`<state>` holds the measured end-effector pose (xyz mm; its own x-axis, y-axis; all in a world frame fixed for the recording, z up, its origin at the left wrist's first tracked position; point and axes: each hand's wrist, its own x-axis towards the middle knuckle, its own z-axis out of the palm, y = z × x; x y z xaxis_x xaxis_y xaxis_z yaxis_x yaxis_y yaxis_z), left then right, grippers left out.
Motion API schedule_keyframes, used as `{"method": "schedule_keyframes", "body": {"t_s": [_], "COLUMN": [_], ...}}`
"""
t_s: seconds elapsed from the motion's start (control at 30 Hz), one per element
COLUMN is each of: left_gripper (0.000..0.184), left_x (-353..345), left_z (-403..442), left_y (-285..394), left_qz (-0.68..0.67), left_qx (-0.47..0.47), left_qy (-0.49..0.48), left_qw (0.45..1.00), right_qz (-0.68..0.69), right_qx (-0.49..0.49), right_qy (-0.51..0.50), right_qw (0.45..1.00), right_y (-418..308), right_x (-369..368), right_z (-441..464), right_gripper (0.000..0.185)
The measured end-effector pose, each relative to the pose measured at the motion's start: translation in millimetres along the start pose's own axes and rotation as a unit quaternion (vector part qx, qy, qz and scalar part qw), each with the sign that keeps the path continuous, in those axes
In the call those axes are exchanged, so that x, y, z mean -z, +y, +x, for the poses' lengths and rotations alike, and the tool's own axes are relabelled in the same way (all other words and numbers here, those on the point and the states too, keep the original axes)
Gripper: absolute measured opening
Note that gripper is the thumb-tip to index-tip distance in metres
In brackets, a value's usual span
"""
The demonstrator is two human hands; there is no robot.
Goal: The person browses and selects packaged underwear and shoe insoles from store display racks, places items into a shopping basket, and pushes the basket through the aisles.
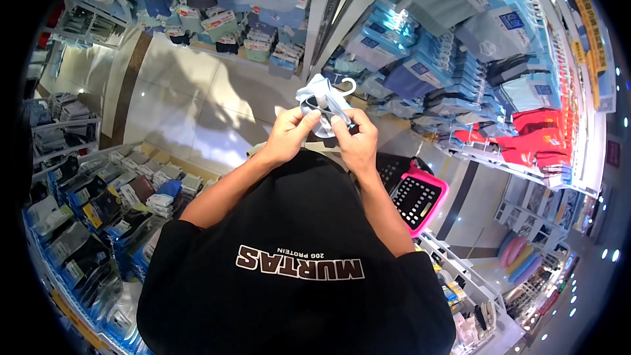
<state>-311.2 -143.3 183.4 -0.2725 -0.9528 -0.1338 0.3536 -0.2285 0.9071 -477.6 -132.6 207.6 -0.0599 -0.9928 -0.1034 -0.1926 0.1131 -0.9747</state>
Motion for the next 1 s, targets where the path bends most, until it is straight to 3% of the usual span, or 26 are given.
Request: {"method": "schedule_keyframes", "body": {"t_s": [0.27, 0.47, 0.67, 0.7, 0.8, 0.87, 0.9, 1.0], "left_gripper": [0.021, 0.019, 0.015, 0.017, 0.023, 0.022, 0.024, 0.026], "left_x": [20, 21, 7, 6, 3, 1, 2, 2], "left_z": [-5, -5, 0, 2, 8, 10, 10, 7], "left_y": [-20, -18, -8, -6, -3, -1, -4, -9], "left_qz": [0.080, 0.074, 0.036, 0.030, 0.016, 0.015, 0.008, -0.015], "left_qx": [0.027, 0.027, 0.021, 0.061, 0.153, 0.183, 0.178, 0.148], "left_qy": [0.024, 0.031, 0.097, 0.096, 0.079, 0.048, 0.045, 0.033], "left_qw": [0.996, 0.996, 0.994, 0.993, 0.985, 0.982, 0.983, 0.988], "right_qz": [0.010, 0.020, 0.005, -0.001, 0.028, 0.175, 0.247, 0.282], "right_qx": [0.062, 0.062, 0.056, 0.057, 0.029, -0.037, -0.069, -0.157], "right_qy": [0.100, 0.096, 0.097, 0.097, 0.083, 0.075, 0.072, 0.026], "right_qw": [0.993, 0.993, 0.994, 0.994, 0.996, 0.981, 0.964, 0.946], "right_y": [-3, 0, 1, 1, 10, 20, 20, 13], "right_x": [0, -1, 0, 0, 1, -3, -5, 3], "right_z": [4, 5, 5, 5, 6, 8, 10, 12], "right_gripper": [0.014, 0.014, 0.016, 0.016, 0.015, 0.013, 0.013, 0.012]}}
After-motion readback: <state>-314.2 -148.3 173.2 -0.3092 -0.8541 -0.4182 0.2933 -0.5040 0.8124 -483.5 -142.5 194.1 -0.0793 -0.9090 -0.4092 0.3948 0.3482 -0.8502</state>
